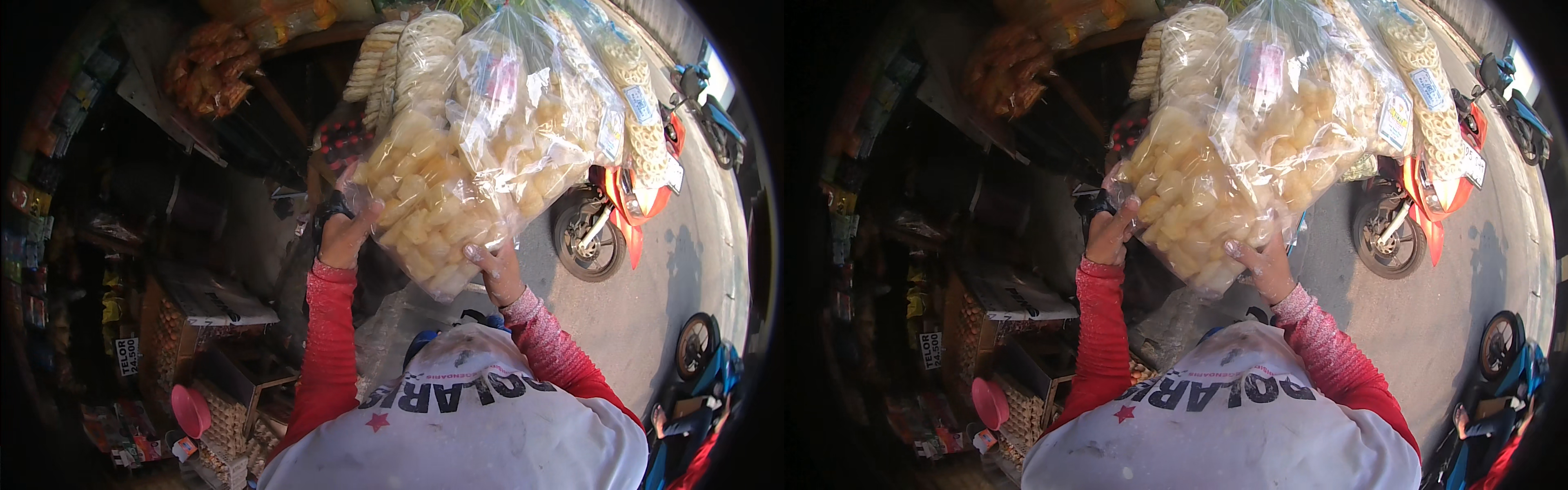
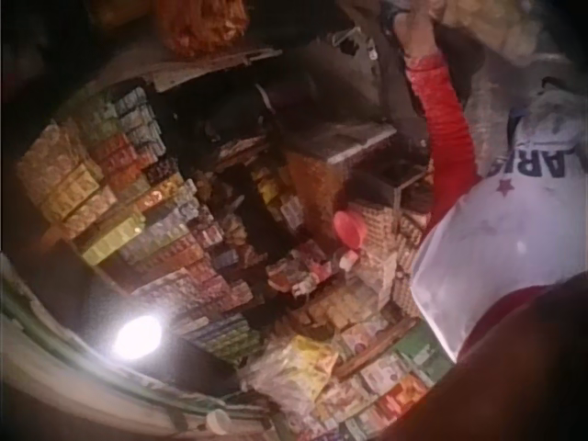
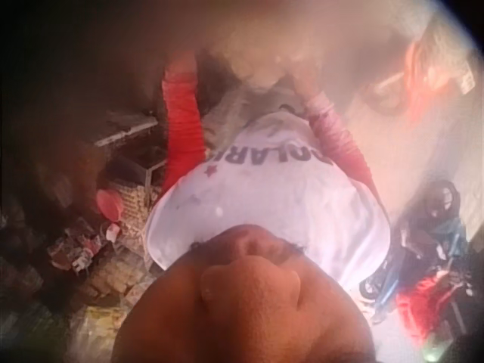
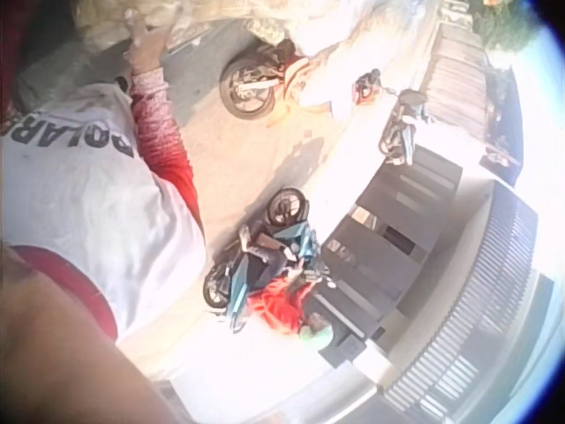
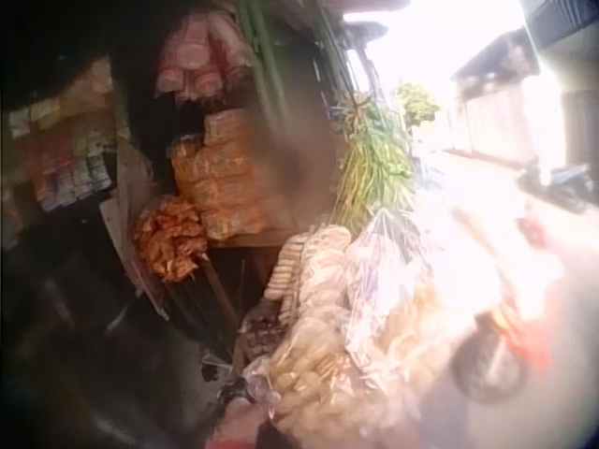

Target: The person picks up multiple packages of snacks from a hanging display and places them into a black plastic bag. They continue to add more snack packages to the bag, handling them one by one, and then move through the shop carrying the filled bag.

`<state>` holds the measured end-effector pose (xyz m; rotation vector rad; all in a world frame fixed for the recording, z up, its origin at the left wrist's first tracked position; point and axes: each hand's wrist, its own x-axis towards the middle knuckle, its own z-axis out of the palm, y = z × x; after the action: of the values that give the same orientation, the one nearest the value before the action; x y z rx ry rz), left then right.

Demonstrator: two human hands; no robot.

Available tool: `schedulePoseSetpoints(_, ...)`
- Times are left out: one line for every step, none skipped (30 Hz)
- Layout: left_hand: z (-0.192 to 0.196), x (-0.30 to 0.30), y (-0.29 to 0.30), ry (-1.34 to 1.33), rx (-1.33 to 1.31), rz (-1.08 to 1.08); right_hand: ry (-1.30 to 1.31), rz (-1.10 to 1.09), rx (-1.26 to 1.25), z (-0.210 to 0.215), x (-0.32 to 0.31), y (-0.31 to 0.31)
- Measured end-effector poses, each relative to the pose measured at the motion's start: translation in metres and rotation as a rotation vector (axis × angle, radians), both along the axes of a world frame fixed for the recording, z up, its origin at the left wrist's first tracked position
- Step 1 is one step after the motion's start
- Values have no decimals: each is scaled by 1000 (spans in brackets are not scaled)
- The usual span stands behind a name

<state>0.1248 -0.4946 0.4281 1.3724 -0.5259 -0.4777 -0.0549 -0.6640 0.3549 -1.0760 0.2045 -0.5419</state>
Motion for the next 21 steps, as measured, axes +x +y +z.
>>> schedulePoseSetpoints(-1, -1, -4, 39, -12, 1, -8, -7, 2, -3, -2, -2)
schedulePoseSetpoints(-2, -2, -7, 77, -22, 2, -16, -11, 5, -7, -3, -4)
schedulePoseSetpoints(2, -11, -19, 105, -101, 46, -22, -10, 4, -10, -5, -6)
schedulePoseSetpoints(-2, -10, -20, 129, -121, 60, -12, -23, 10, -11, -6, -5)
schedulePoseSetpoints(-6, -10, -21, 151, -142, 76, -2, -36, 17, -11, -8, -4)
schedulePoseSetpoints(-23, 2, -11, 167, -106, 67, 7, -40, 21, -10, -9, -3)
schedulePoseSetpoints(-29, 3, -10, 182, -77, 73, -5, -35, 25, -9, -9, -2)
schedulePoseSetpoints(-34, 5, -8, 198, -49, 79, -17, -30, 29, -6, -9, -2)
schedulePoseSetpoints(-34, -2, -8, 209, -22, 105, -29, -26, 38, -6, -11, -1)
schedulePoseSetpoints(-34, -7, -8, 220, 4, 131, -22, -23, 37, -8, -12, -3)
schedulePoseSetpoints(-36, -6, -5, 221, 70, 21, -15, -21, 37, -11, -12, -6)
schedulePoseSetpoints(-36, -4, 0, 221, 133, -89, -7, -17, 35, -12, -12, -8)
schedulePoseSetpoints(-35, -4, 2, 222, 196, -199, -12, -23, 32, -13, -12, -8)
schedulePoseSetpoints(-37, -11, -3, 230, 116, -137, -17, -29, 29, -12, -12, -8)
schedulePoseSetpoints(-25, -28, -14, 237, 36, -73, -22, -34, 27, -12, -12, -7)
schedulePoseSetpoints(-18, -38, -22, 241, -42, -8, -15, -39, 33, -10, -11, -6)
schedulePoseSetpoints(-20, -40, -23, 246, -55, 17, -8, -46, 40, -7, -11, -4)
schedulePoseSetpoints(-22, -40, -25, 250, -68, 41, -2, -53, 46, -6, -11, -3)
schedulePoseSetpoints(-25, -40, -27, 253, -81, 63, -2, -61, 43, -7, -10, -2)
schedulePoseSetpoints(-28, -39, -26, 290, -81, 55, -2, -69, 41, -8, -9, -2)
schedulePoseSetpoints(-33, -39, -22, 327, -80, 45, -1, -78, 38, -9, -9, -2)
